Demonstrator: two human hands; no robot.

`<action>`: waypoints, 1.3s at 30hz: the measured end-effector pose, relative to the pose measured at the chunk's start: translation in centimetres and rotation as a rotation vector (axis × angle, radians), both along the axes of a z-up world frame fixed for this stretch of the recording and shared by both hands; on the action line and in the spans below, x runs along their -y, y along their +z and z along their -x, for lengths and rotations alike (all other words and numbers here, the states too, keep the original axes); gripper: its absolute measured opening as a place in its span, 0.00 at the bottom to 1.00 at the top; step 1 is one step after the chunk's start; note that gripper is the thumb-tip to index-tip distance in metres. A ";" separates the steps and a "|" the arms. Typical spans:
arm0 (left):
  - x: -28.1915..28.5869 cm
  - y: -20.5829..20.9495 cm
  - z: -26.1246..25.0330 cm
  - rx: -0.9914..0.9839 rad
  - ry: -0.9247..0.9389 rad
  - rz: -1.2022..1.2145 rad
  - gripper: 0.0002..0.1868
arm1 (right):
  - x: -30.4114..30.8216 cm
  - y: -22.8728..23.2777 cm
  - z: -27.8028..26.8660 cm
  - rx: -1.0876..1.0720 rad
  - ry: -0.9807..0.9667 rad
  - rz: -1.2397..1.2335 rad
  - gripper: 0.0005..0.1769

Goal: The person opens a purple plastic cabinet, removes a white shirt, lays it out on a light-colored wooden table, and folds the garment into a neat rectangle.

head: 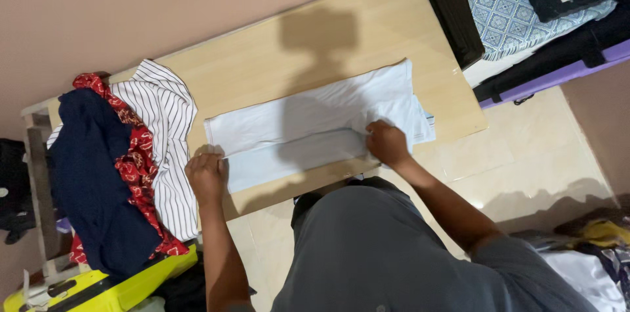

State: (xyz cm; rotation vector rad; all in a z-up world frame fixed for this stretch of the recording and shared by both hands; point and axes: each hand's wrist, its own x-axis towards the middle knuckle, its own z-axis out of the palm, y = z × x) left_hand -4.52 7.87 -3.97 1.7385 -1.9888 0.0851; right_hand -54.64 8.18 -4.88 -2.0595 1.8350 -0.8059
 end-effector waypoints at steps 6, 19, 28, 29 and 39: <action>-0.8 2.4 0.3 0.000 -0.061 -0.090 0.09 | -0.2 4.5 -0.4 -0.228 0.067 -0.194 0.15; 5.4 -3.3 4.6 0.042 -0.051 -0.131 0.38 | 7.2 -2.2 -4.1 -0.203 -0.012 -0.085 0.33; 6.0 -4.7 5.4 0.054 0.021 -0.179 0.42 | 9.7 -5.3 1.0 -0.430 -0.274 -0.172 0.40; 6.7 -4.9 6.3 0.066 0.002 -0.208 0.41 | 9.9 -4.7 -0.8 -0.387 -0.234 -0.184 0.39; 9.2 -6.3 8.2 -0.002 0.017 -0.232 0.49 | 13.7 -5.4 -0.7 -0.340 -0.071 -0.284 0.42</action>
